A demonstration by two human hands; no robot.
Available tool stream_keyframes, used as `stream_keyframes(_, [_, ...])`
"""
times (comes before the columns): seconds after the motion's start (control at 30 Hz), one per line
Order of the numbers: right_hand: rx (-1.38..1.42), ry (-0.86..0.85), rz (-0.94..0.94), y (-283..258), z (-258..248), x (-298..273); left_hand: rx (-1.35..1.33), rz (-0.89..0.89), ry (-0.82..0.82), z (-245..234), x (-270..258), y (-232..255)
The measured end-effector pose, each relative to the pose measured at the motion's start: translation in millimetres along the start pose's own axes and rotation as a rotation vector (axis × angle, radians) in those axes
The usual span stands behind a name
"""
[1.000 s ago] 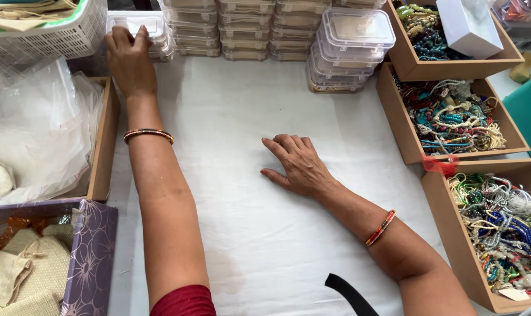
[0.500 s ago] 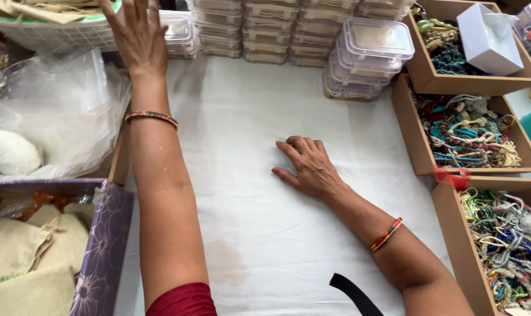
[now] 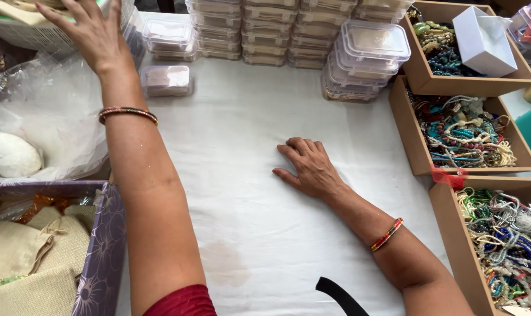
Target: The person places a small cloth pouch into a clear plastic container and stacks it with others. They then pick up a beaded necklace, fold it, place it into a small plastic bag, and finally put the bag into a brown paper pouch.
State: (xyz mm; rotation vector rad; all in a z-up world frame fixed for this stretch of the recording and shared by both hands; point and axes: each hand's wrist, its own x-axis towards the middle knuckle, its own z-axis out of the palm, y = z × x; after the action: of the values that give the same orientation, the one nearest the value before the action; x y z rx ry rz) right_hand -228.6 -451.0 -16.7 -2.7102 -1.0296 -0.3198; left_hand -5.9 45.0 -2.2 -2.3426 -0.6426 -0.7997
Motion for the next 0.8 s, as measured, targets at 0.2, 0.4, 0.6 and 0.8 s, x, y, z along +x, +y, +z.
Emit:
stream_keyframes(0.2, [-0.008, -0.007, -0.003, 2, 3, -1, 0.155, 0.067, 0.031, -19, -5, 4])
stream_keyframes(0.4, [-0.011, -0.005, -0.001, 1, 5, 0, -0.203, 0.477, -0.336, -89, -21, 32])
stream_keyframes(0.6, [-0.016, -0.001, -0.002, 1, 3, 2, -0.283, 0.529, -0.601, -76, -41, 71])
stream_keyframes(0.8, [-0.017, -0.008, -0.004, 1, 3, 1, -0.281, 0.520, -0.624, -169, -16, 39])
